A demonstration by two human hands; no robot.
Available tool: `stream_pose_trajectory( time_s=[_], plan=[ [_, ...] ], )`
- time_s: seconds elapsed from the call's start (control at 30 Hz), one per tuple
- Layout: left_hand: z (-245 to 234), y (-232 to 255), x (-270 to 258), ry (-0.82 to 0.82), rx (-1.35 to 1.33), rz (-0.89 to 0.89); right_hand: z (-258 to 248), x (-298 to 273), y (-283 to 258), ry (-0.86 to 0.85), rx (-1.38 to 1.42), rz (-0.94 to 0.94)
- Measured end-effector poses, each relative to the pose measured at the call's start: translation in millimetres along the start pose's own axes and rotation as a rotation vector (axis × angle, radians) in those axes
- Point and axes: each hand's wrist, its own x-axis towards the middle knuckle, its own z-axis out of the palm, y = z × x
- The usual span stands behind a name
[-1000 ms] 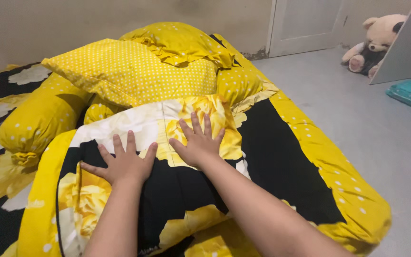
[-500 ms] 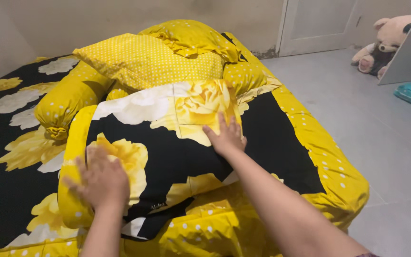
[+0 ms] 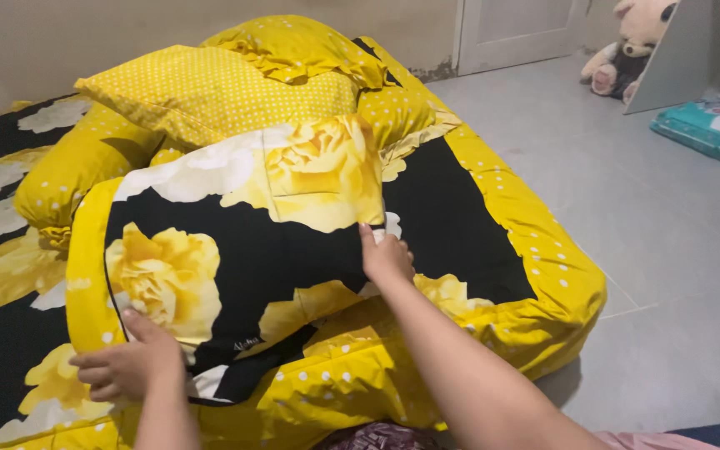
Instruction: The person straightens and arranges yellow and black floral bedding and multiple yellow polka-dotted pillows on a bed. They smooth the duvet, reposition and fluff the pillows, and align the bedding edges to tidy the bed surface.
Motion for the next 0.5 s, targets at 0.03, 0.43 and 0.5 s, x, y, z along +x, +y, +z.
stream_pose_trajectory(
  time_s=[0.03,0.43,0.5],
  plan=[
    [-2.6,3.7,3.0,-0.009,-0.002,-0.002,1.2,-2.9,-3.9,0.126,-0.052,-0.062],
    [29.1,27.8,95.7,0.319,-0.356,0.450,-15.8,33.6,-36.7,0.085,0.105,-0.245],
    [42.7,23.7,117.2,0.370,-0.335,0.569,-17.5,35.6,-32.1,0.047,0.131,-0.245]
  ],
)
